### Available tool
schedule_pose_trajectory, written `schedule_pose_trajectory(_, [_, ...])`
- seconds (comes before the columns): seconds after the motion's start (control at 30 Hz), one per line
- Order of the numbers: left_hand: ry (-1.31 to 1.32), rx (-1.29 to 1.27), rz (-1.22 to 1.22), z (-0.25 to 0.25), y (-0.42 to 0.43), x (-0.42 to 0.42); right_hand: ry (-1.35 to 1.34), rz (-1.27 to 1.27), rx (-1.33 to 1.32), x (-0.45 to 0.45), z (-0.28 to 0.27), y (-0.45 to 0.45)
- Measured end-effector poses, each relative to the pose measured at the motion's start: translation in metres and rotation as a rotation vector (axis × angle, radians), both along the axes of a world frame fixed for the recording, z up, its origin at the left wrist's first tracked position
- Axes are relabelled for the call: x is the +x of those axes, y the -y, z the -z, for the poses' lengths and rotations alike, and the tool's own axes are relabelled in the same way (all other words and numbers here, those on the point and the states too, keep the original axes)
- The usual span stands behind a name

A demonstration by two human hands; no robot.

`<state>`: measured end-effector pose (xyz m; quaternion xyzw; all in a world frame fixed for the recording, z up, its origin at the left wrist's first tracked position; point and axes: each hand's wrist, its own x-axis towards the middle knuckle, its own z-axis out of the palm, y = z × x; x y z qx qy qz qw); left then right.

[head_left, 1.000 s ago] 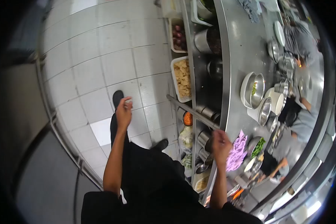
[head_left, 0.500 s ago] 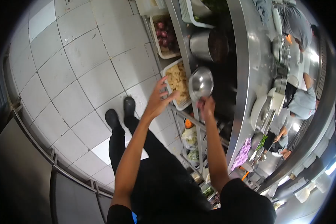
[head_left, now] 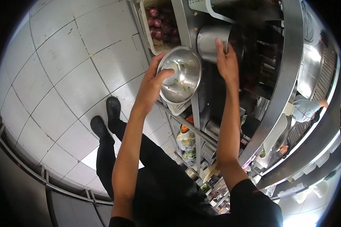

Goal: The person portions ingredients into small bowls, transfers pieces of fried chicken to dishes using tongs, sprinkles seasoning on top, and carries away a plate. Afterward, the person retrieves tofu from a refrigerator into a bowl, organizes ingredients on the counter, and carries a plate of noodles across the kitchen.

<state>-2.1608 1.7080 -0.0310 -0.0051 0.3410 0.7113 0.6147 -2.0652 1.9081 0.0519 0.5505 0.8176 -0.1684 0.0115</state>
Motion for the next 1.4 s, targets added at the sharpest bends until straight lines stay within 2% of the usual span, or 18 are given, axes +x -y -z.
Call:
schedule_pose_trajectory(0.1, [-0.001, -0.034, -0.007, 0.003, -0.01, 0.016, -0.036, 0.051, 0.024, -0.014, -0.011, 0.014])
schedule_pose_trajectory(0.13, [-0.029, -0.107, -0.013, -0.001, -0.011, 0.018, -0.009, -0.005, 0.182, 0.006, 0.006, 0.002])
schedule_pose_trajectory(0.17, [-0.094, -0.083, -0.057, 0.007, -0.018, 0.025, -0.116, -0.009, 0.194, -0.003, 0.004, 0.012])
schedule_pose_trajectory(0.2, [-0.178, -0.073, -0.105, 0.017, -0.035, 0.03, -0.388, -0.155, 0.301, 0.034, 0.045, -0.025])
schedule_pose_trajectory(0.3, [0.035, -0.057, -0.091, -0.002, -0.033, 0.032, -0.177, 0.197, -0.092, 0.007, 0.001, 0.003])
schedule_pose_trajectory(0.57, [-0.103, -0.139, -0.054, -0.02, -0.032, 0.023, -0.38, 0.027, 0.237, 0.018, 0.011, -0.013])
schedule_pose_trajectory(0.6, [-0.077, -0.171, -0.044, -0.022, -0.03, 0.021, -0.514, 0.032, 0.265, 0.008, -0.008, -0.003])
schedule_pose_trajectory(0.63, [-0.058, -0.198, -0.012, -0.029, -0.028, 0.021, -0.103, 0.197, 0.177, 0.007, -0.029, 0.019])
schedule_pose_trajectory(0.67, [0.041, -0.301, 0.005, -0.044, -0.024, 0.02, -0.548, 0.032, 0.176, -0.006, -0.044, 0.045])
schedule_pose_trajectory(0.7, [0.006, -0.287, 0.055, -0.05, -0.021, 0.024, -0.452, -0.157, 0.239, 0.011, -0.031, 0.055])
schedule_pose_trajectory(0.73, [0.085, -0.183, -0.009, -0.049, -0.019, 0.028, -0.548, -0.195, -0.072, 0.009, -0.042, 0.078])
schedule_pose_trajectory(0.77, [0.168, -0.081, -0.062, -0.051, -0.015, 0.031, -0.303, -0.166, -0.085, 0.001, -0.064, 0.109])
schedule_pose_trajectory(0.8, [0.209, -0.117, -0.046, -0.059, -0.005, 0.033, -0.275, -0.231, -0.19, 0.019, -0.057, 0.126])
schedule_pose_trajectory(0.9, [0.171, -0.092, 0.113, -0.123, 0.029, 0.04, -0.542, -0.266, -0.052, 0.051, -0.108, 0.184])
schedule_pose_trajectory(1.0, [0.246, -0.09, 0.275, -0.193, 0.063, 0.076, -0.687, -0.072, -0.008, 0.101, -0.165, 0.23])
schedule_pose_trajectory(1.2, [0.298, -0.177, 0.518, -0.233, 0.132, 0.168, -0.433, 0.052, -0.003, 0.206, -0.235, 0.298])
schedule_pose_trajectory(1.3, [0.34, -0.091, 0.549, -0.268, 0.144, 0.206, -0.317, -0.066, -0.025, 0.249, -0.287, 0.303])
schedule_pose_trajectory(1.4, [0.329, -0.089, 0.455, -0.281, 0.146, 0.233, -0.652, -0.147, 0.104, 0.271, -0.282, 0.284])
